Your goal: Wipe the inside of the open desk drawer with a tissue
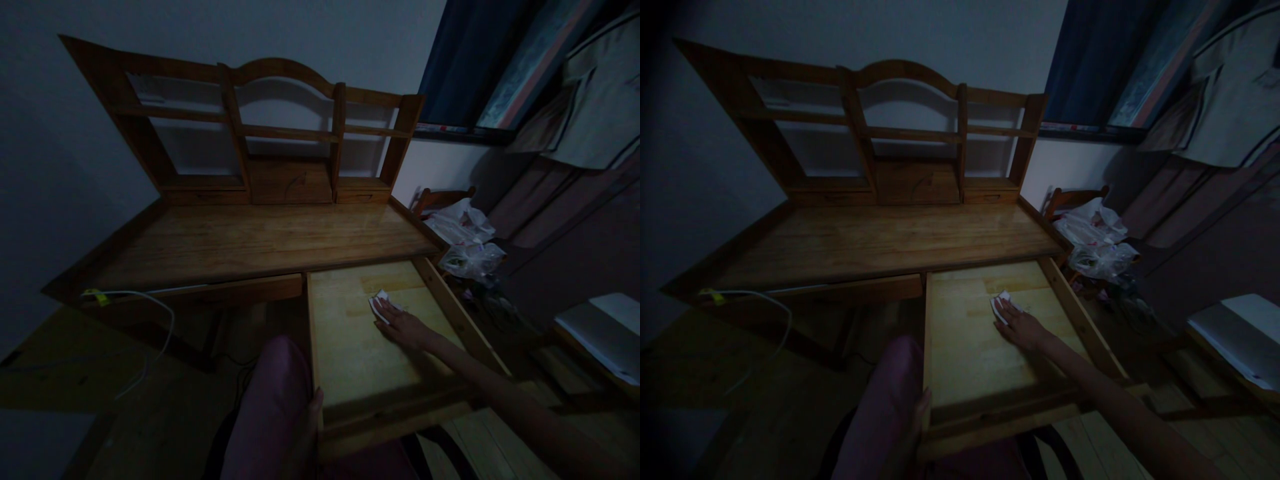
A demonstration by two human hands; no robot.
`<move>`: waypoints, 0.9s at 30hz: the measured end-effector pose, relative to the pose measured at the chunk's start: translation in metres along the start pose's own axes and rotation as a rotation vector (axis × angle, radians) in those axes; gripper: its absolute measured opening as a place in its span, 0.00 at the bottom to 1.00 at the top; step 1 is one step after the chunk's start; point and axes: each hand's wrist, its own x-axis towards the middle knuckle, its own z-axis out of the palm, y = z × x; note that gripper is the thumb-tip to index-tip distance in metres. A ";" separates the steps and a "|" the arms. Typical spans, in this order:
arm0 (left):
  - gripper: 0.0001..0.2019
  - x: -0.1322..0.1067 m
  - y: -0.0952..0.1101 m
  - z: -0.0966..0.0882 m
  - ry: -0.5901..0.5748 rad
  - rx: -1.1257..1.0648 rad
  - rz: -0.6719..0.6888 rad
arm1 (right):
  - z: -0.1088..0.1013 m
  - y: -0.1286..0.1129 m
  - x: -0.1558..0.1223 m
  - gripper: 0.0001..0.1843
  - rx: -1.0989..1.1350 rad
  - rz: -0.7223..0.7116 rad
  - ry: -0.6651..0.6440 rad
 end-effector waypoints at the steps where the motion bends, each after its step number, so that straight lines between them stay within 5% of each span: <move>1: 0.18 -0.001 -0.003 0.000 -0.003 -0.023 -0.006 | 0.001 0.000 0.004 0.36 -0.002 0.000 0.010; 11: 0.20 0.001 -0.012 -0.005 -0.070 -0.178 -0.042 | 0.005 -0.042 0.007 0.35 0.043 -0.153 -0.017; 22: 0.22 -0.003 -0.012 -0.007 -0.132 -0.201 -0.095 | 0.009 0.022 -0.015 0.37 -0.057 -0.034 0.040; 27: 0.26 -0.001 -0.012 -0.004 -0.143 -0.207 -0.106 | 0.013 0.010 0.014 0.39 -0.054 -0.032 0.066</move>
